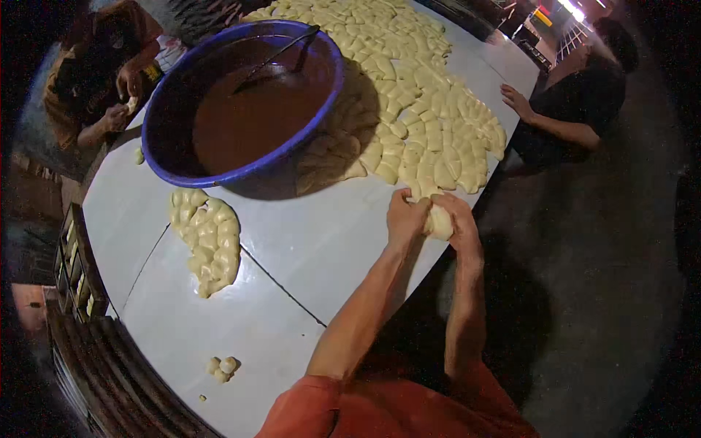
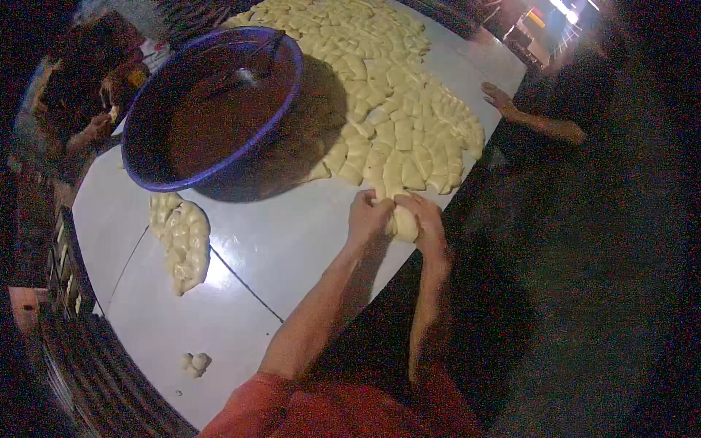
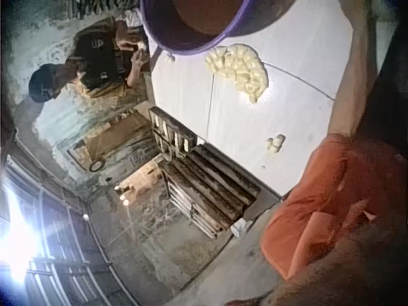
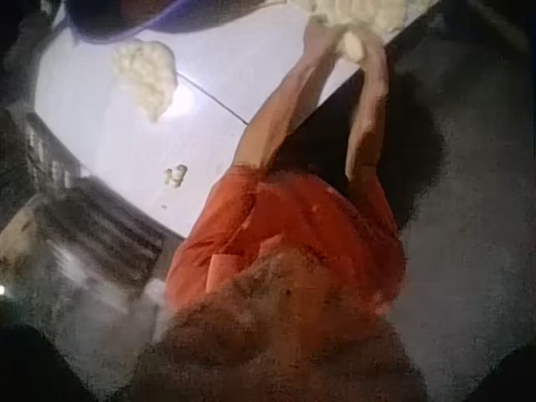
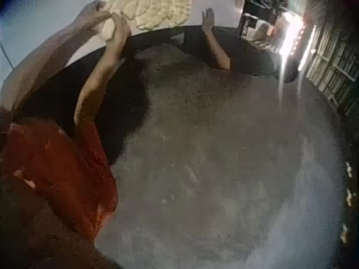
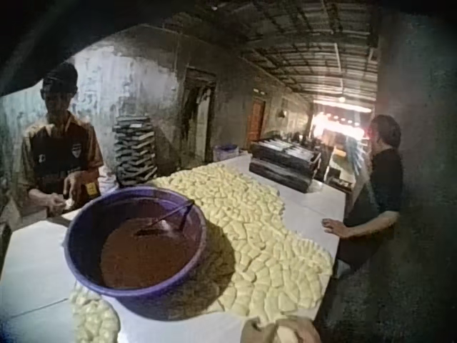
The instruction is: The person prepares bread by hand, taking pieces of dough, dipping them into a bowl containing a dark filling, and then shaping the filled dough on a table. The person then places the shaped dough rolls into metal baking pans.
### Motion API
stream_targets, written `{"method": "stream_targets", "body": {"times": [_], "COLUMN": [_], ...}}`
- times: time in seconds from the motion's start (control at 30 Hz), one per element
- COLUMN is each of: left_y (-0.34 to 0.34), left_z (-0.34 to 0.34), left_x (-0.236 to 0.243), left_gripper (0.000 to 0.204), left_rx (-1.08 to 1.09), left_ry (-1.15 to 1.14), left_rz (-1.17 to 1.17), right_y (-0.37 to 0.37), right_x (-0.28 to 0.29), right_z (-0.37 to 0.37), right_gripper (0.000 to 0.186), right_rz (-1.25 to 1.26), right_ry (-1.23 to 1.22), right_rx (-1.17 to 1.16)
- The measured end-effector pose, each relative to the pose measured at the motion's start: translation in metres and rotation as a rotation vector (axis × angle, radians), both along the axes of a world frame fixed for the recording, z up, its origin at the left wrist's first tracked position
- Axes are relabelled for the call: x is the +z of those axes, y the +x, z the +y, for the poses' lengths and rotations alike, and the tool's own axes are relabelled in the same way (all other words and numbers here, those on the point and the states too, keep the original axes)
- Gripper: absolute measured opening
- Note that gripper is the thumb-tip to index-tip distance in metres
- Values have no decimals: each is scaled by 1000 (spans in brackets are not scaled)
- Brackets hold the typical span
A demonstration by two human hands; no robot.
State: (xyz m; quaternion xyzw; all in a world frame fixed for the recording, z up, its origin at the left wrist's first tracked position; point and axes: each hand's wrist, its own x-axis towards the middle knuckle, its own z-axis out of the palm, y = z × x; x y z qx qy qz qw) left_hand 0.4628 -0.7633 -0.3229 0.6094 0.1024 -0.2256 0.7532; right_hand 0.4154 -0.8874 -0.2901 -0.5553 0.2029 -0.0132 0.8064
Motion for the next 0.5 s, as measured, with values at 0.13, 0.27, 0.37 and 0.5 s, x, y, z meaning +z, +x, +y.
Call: {"method": "stream_targets", "body": {"times": [0.13, 0.27, 0.37, 0.5], "left_y": [-28, -77, -109, -140], "left_z": [65, 161, 244, 363], "left_x": [31, 48, 56, 84], "left_gripper": [31, 32, 39, 41], "left_rx": [-134, -26, 146, 396], "left_ry": [-400, -533, -566, -342], "left_rz": [199, 239, 159, -31], "right_y": [-37, -62, -60, -25], "right_x": [2, 11, 25, 53], "right_z": [28, 102, 177, 291], "right_gripper": [48, 68, 68, 68], "right_rz": [64, 55, 1, 27], "right_ry": [107, 285, 467, 276], "right_rx": [144, 416, 642, 1088]}}
